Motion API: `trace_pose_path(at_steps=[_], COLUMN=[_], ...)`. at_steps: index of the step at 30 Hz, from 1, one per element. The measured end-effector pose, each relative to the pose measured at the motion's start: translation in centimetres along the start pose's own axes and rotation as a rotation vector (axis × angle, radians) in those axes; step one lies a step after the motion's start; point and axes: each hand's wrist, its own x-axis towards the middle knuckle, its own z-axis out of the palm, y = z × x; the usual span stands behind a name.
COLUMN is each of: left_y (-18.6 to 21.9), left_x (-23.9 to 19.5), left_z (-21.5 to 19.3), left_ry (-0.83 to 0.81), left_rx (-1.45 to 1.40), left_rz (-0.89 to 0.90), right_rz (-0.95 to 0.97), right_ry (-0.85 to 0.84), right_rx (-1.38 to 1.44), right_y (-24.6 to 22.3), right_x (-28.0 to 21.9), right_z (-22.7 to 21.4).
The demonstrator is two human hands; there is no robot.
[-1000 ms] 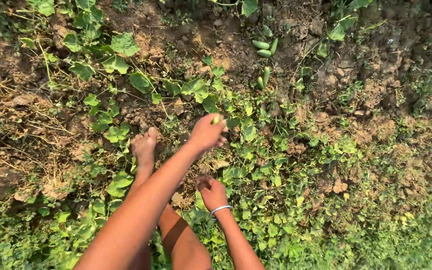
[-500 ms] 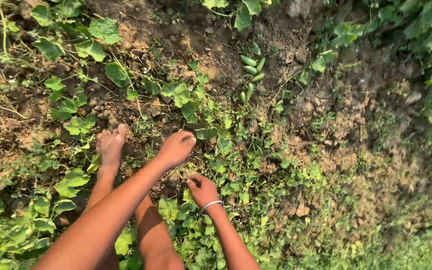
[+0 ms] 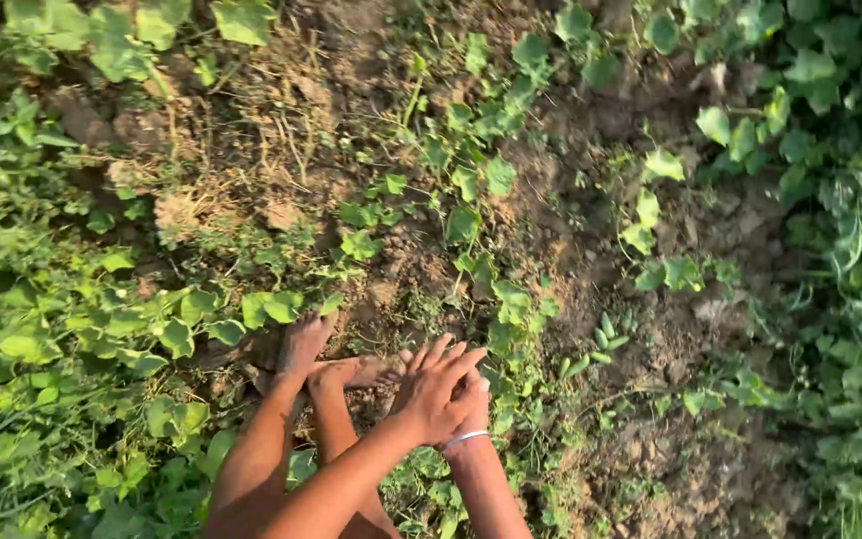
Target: The person walks along a dense bed of vining plants and picks small green cucumbers by hand, pulling each fruit free from the vine and gathering the picked cucumbers in one hand while continuing to search through the leaves.
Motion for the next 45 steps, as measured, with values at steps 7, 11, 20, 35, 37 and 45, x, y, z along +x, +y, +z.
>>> trace_pose_path(at_steps=[7, 11, 20, 35, 37, 45], left_y=[-7.7, -17.0, -27.8, -35.7, -33.5, -34.0], left_x=[1.4, 0.3, -13.9, -15.2, -16.4, -14.0], left_z=[-8.5, -12.0, -26.4, -34.9, -37.2, -36.9], left_ry=[0.221, 0.234, 0.082, 0.393, 0.516, 0.760], left_rx=[-0.034, 0.010, -0.103, -0.357, -0.467, -0.783], left_rz=[0.053, -0.065, -0.812, -0.679, -0.689, -0.679], right_rz=[0.112, 0.301, 0.370, -0.090, -0.077, -0.123], right_ry=[-0.139, -0.366, -0.267, -0.307, -0.340, -0.471], right_rx=[-0.163, -0.383, -0.939, -2.031, -2.104, -2.199], right_y=[1.2, 4.9, 10.3, 23.3, 26.6, 36.7], right_x=[-4.9, -6.3, -2.5, 8.3, 10.7, 29.5], right_z=[20.5, 25.8, 29.7, 50.7, 52.6, 53.4])
